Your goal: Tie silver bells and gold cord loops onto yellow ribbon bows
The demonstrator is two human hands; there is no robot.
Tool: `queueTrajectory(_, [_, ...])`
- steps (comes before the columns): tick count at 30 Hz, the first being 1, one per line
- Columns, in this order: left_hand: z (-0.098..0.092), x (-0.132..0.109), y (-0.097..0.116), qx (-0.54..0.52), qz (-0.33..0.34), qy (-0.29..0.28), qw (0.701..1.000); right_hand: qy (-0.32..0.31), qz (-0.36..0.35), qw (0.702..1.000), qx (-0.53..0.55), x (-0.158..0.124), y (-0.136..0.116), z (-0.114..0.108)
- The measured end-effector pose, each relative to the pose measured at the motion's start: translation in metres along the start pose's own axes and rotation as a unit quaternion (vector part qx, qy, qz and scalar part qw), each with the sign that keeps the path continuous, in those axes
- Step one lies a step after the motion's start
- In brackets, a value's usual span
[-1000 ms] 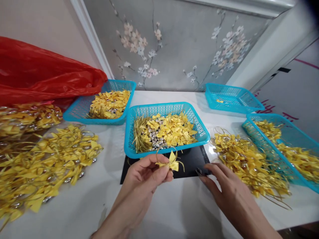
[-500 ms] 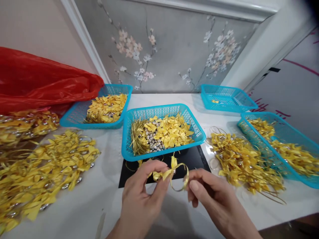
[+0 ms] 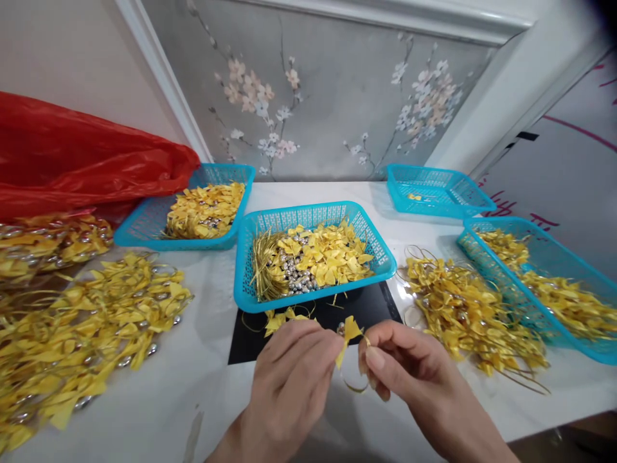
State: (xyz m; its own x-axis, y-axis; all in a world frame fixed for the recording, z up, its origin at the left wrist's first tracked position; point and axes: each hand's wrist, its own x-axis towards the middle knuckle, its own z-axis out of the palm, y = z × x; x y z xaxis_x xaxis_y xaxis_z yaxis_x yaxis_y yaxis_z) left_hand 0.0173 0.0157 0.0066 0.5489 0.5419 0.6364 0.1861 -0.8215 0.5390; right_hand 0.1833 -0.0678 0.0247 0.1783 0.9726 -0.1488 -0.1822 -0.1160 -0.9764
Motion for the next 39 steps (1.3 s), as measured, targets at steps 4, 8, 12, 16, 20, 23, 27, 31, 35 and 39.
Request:
queueTrajectory(4, [0.003,0.004,-0.001,0.032,0.010,-0.010,0.999,0.023,-0.041,0.997,-0.054,0.004,-0.001,0.000])
queueTrajectory(8, [0.003,0.008,-0.005,0.062,-0.008,0.001,0.998,0.016,-0.039,0.980,-0.197,0.008,0.003,-0.008])
queueTrajectory(12, [-0.001,0.008,-0.007,0.018,-0.075,0.034,0.996,0.008,-0.073,0.947,-0.314,0.013,0.010,-0.014])
queueTrajectory(16, [-0.005,0.006,-0.004,-0.059,-0.190,0.055,0.979,0.020,-0.111,0.924,-0.366,0.017,0.014,-0.013])
queueTrajectory(20, [-0.003,0.007,0.000,-0.208,-0.341,-0.003,0.917,0.043,-0.195,0.906,-0.374,0.014,0.010,-0.007])
queueTrajectory(23, [0.000,0.007,0.001,-0.233,-0.347,-0.041,0.908,0.038,-0.259,0.885,-0.385,0.010,0.008,-0.003])
queueTrajectory(27, [0.002,0.009,0.002,-0.229,-0.303,-0.067,0.923,0.010,-0.300,0.867,-0.398,0.007,0.010,0.000])
queueTrajectory(31, [0.002,0.013,0.003,-0.249,-0.248,-0.046,0.935,0.000,-0.335,0.835,-0.437,0.005,0.012,-0.002])
queueTrajectory(35, [0.001,0.013,-0.001,-0.178,-0.238,-0.025,0.954,0.023,-0.356,0.782,-0.511,0.010,0.017,-0.004])
queueTrajectory(39, [-0.002,0.010,-0.010,-0.083,-0.247,0.011,0.965,0.009,-0.328,0.733,-0.596,0.024,0.031,-0.001])
